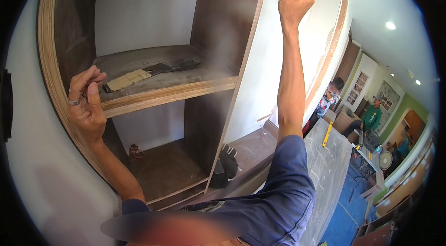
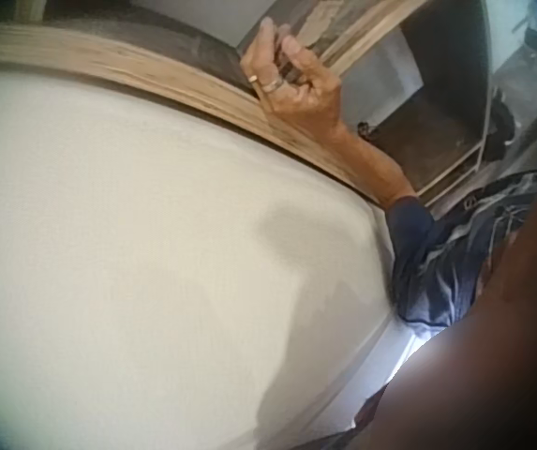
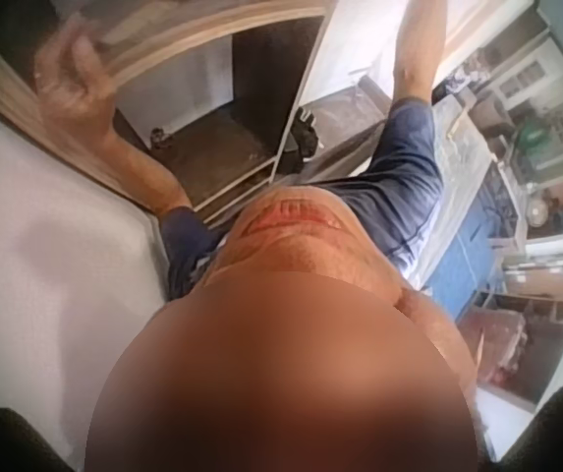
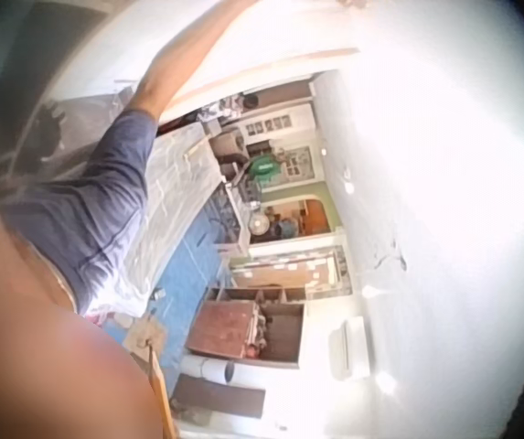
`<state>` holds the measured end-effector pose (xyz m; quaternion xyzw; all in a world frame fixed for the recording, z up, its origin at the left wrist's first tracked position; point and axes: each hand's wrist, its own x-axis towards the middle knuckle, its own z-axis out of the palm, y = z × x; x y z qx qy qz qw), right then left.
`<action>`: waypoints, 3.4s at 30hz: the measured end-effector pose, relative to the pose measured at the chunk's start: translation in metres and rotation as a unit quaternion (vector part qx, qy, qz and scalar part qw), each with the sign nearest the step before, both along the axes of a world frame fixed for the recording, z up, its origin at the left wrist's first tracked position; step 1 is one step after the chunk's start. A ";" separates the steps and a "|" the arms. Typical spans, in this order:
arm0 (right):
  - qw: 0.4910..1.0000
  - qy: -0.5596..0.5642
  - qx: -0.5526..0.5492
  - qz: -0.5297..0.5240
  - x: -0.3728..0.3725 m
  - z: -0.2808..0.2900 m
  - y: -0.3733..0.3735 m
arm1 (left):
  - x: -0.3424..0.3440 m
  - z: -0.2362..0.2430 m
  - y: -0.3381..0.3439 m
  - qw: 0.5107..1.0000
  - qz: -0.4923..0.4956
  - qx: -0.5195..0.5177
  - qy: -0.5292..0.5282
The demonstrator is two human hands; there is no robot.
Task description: The person applies a liquid finish to wooden furniture pieces using a plastic bottle with a sponge applicator. They first treat a small wooden strip, then move to a larger curved shelving unit, applying the finish to the edges and shelves.
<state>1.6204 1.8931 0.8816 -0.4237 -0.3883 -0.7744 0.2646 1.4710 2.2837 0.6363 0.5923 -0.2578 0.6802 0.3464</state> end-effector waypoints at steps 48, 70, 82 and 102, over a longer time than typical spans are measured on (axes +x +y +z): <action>0.993 0.058 -0.003 0.107 0.004 0.016 -0.009 | -0.004 0.000 -0.002 1.000 -0.018 -0.009 0.015; 0.957 0.137 -0.015 0.257 -0.007 0.034 0.006 | 0.000 -0.004 0.006 0.999 -0.026 0.028 0.010; 0.996 -0.036 0.010 0.083 0.002 0.014 0.026 | -0.003 -0.004 0.003 0.998 -0.048 0.014 0.031; 0.995 0.018 0.042 0.094 -0.009 0.014 0.023 | 0.000 0.000 0.002 0.999 -0.048 0.014 -0.018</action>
